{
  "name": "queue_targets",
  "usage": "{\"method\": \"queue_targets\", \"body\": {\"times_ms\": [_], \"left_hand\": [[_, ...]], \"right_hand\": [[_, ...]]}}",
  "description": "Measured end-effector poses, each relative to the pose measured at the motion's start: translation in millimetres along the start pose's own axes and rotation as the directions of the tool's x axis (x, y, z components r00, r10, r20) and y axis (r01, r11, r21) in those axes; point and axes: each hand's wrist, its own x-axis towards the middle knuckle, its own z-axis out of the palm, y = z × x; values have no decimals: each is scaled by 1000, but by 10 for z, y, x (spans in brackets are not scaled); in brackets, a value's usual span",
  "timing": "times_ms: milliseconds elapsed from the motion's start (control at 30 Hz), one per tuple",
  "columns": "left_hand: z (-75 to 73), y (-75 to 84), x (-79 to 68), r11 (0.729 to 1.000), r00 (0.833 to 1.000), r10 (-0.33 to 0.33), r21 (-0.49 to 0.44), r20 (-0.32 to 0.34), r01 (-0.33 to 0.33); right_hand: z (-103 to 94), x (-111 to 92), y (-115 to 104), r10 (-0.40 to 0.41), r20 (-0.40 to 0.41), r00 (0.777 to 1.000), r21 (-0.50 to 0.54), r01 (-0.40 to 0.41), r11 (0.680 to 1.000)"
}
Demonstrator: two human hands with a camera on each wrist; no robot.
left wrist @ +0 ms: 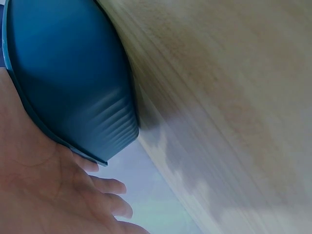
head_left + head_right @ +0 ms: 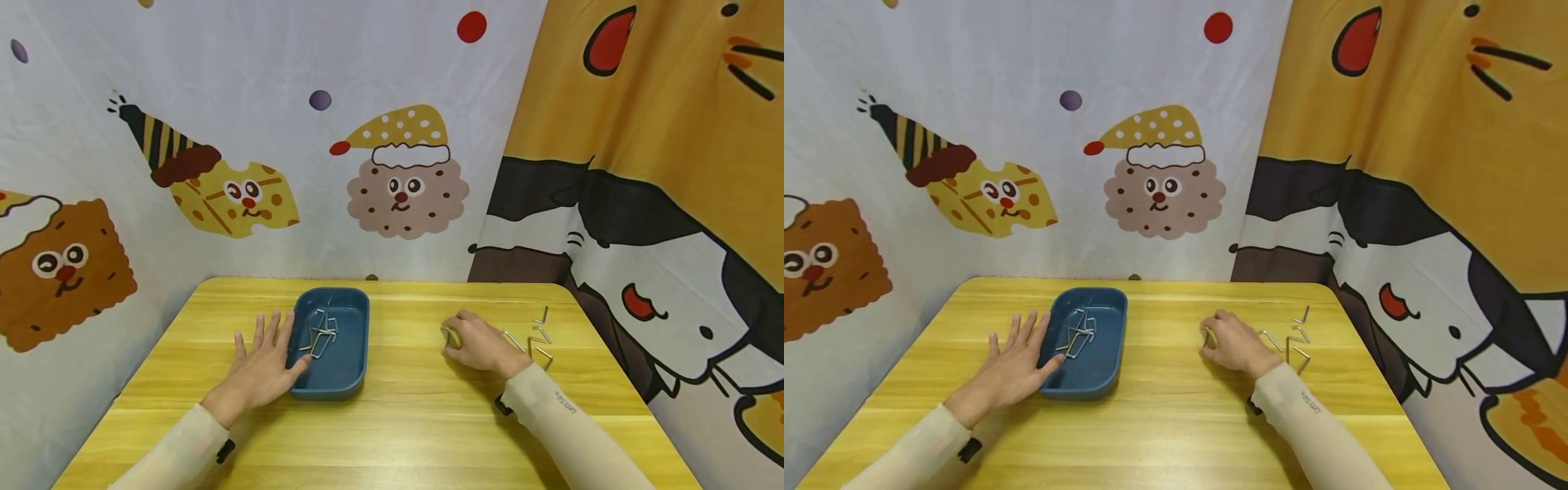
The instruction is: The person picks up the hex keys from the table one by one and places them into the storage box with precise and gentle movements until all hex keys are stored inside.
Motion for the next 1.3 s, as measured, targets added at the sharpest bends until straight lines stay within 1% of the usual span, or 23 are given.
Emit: {"method": "queue_targets", "body": {"times_ms": [167, 367, 700, 1033, 1233, 1300], "left_hand": [[-1, 2, -7, 1000, 1000, -6, 0, 9, 6], [2, -1, -10, 1000, 1000, -3, 6, 5, 3], [10, 0, -19, 1000, 1000, -3, 7, -1, 3], [27, 15, -53, 1000, 1000, -4, 3, 7, 4], [19, 10, -31, 1000, 1000, -1, 5, -3, 1], [15, 6, -25, 1000, 1000, 2, 8, -5, -2]], "right_hand": [[-1, 10, 32, -23, 32, 999, 3, 23, 1000], [-12, 38, 31, -67, 44, 997, 5, 66, 998], [-40, 110, 45, -136, 92, 986, 32, 133, 991], [-31, 118, 36, -131, 122, 984, 27, 129, 991], [-40, 118, 29, -98, 102, 990, 1, 98, 995], [-47, 116, 23, -99, 94, 991, -7, 100, 995]]}}
